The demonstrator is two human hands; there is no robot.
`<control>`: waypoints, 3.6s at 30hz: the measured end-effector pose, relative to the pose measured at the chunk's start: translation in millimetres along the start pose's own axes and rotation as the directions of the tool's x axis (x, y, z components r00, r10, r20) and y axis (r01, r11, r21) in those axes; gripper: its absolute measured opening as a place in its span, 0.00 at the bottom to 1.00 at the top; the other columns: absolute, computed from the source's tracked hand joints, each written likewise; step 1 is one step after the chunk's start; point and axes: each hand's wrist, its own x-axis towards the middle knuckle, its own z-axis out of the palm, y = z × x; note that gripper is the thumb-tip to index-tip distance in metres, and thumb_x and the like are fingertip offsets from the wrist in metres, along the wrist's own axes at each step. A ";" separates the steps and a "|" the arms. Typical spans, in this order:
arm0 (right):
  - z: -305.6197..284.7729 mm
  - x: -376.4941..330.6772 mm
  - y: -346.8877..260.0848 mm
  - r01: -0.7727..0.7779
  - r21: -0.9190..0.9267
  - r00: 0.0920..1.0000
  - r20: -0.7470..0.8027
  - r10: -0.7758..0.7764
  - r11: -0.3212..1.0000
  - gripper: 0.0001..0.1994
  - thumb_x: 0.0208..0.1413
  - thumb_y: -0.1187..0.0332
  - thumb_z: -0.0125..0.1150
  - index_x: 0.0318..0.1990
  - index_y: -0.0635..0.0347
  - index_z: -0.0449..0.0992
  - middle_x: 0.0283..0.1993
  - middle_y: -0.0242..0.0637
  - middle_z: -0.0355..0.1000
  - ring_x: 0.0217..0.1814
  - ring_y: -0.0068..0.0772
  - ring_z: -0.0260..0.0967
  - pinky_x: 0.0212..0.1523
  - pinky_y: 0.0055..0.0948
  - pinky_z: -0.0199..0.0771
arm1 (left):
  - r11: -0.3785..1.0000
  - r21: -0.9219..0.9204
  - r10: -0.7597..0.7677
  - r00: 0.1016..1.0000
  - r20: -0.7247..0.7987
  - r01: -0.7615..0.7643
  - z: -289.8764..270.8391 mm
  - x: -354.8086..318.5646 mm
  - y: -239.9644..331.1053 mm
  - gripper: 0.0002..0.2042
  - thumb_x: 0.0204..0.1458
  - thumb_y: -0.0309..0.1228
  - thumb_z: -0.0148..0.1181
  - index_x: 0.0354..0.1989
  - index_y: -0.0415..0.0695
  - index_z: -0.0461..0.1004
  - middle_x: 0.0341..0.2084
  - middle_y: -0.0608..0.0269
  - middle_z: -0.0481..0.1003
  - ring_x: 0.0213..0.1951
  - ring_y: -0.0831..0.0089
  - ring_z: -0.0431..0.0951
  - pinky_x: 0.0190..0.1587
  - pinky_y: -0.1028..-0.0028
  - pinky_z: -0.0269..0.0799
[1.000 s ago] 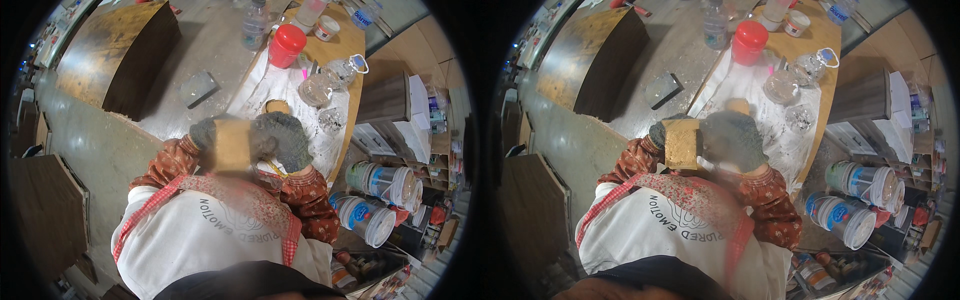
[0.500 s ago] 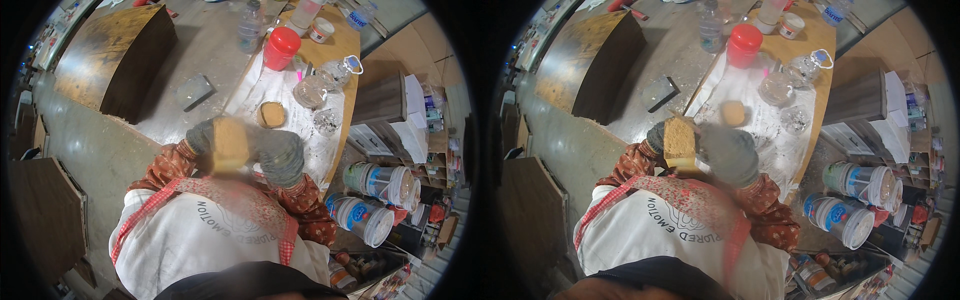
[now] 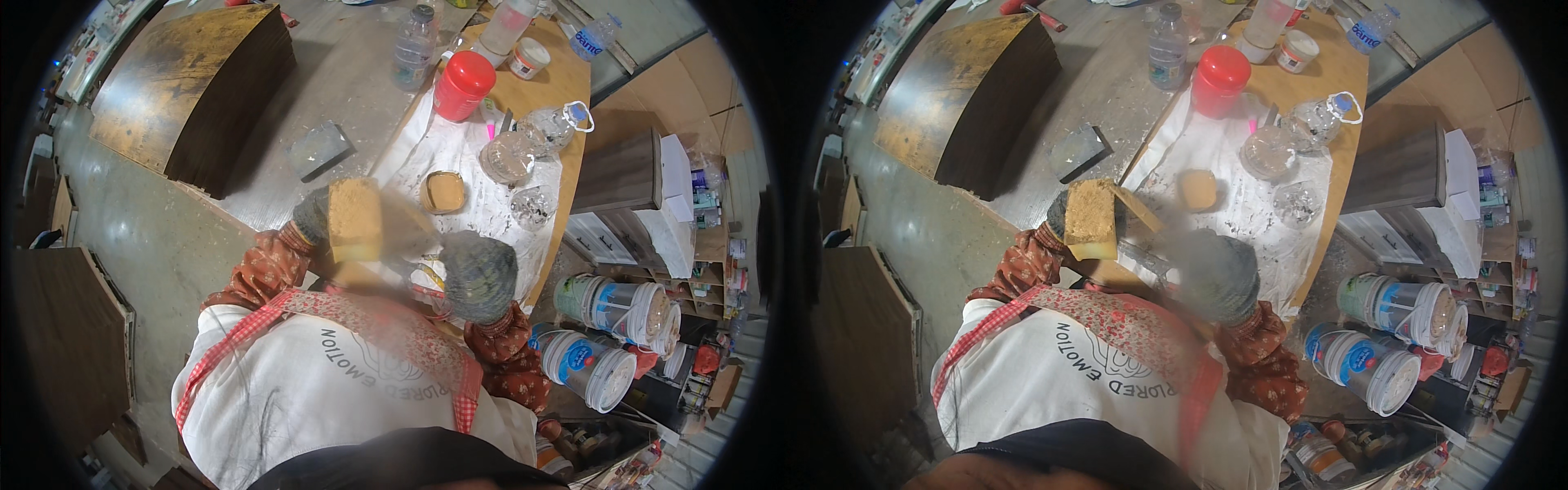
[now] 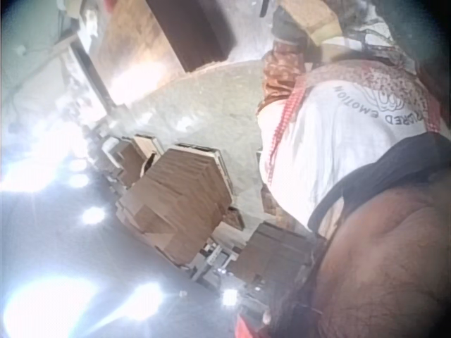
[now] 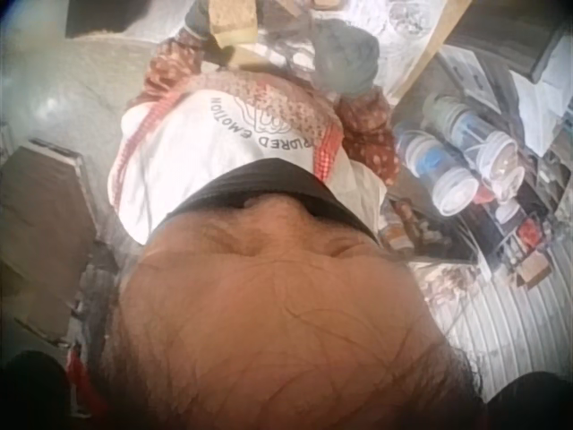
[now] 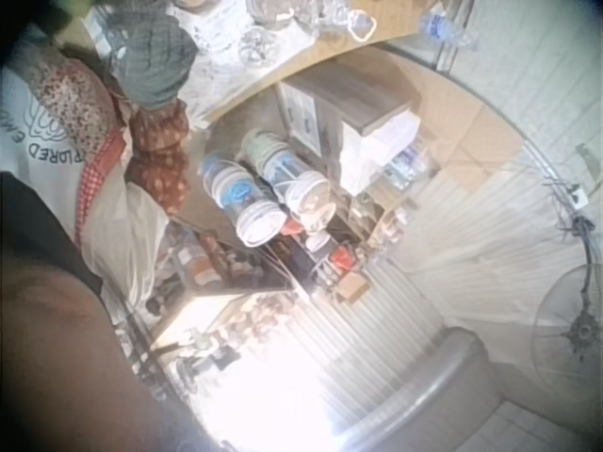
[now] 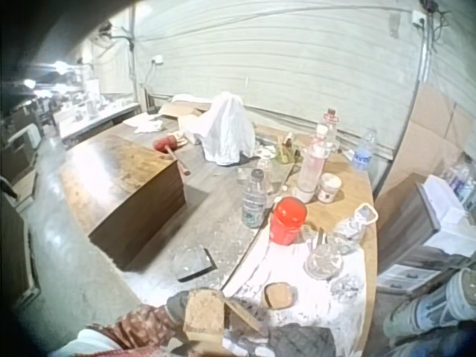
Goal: The person applies a brown finish to a small wooden block using a sponge. They dip the sponge into a container of finish and rub it onto the block's surface repeatedly. The person also puts on work gloves during the process.
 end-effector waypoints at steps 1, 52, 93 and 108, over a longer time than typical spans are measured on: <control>-0.4 -0.1 0.6 -0.073 0.122 0.997 0.000 0.073 0.990 0.19 0.43 0.65 0.60 0.45 0.59 0.73 0.42 0.44 0.70 0.42 0.47 0.69 0.40 0.43 0.70 | 0.983 0.170 0.067 0.997 0.038 -0.073 0.4 3.6 9.1 0.18 0.59 0.31 0.45 0.56 0.39 0.64 0.49 0.52 0.71 0.48 0.60 0.73 0.51 0.65 0.71; 42.9 -26.9 58.9 -0.611 0.484 0.700 -0.038 0.713 0.627 0.07 0.57 0.70 0.56 0.37 0.65 0.74 0.27 0.32 0.70 0.24 0.19 0.65 0.24 0.20 0.68 | 0.921 -0.366 -0.186 0.977 -0.106 0.136 -6.4 -10.4 38.3 0.28 0.39 0.32 0.69 0.51 0.36 0.68 0.41 0.59 0.75 0.44 0.71 0.75 0.47 0.74 0.71; 46.4 -10.1 93.4 0.087 -0.799 0.893 0.327 0.309 0.594 0.09 0.58 0.65 0.51 0.41 0.56 0.74 0.35 0.36 0.74 0.34 0.37 0.73 0.34 0.34 0.72 | 0.834 -0.525 -0.205 0.979 -0.014 0.168 -17.8 -7.8 22.0 0.36 0.29 0.34 0.78 0.50 0.38 0.68 0.42 0.62 0.75 0.43 0.73 0.74 0.48 0.72 0.70; 35.3 -8.6 77.9 0.142 -0.865 0.935 0.277 0.222 0.482 0.16 0.55 0.69 0.50 0.52 0.57 0.69 0.43 0.37 0.70 0.44 0.37 0.69 0.41 0.37 0.70 | 0.876 -0.453 -0.211 0.977 -0.045 0.168 -16.7 -9.8 14.4 0.40 0.29 0.34 0.78 0.54 0.39 0.65 0.46 0.60 0.73 0.47 0.71 0.73 0.52 0.70 0.69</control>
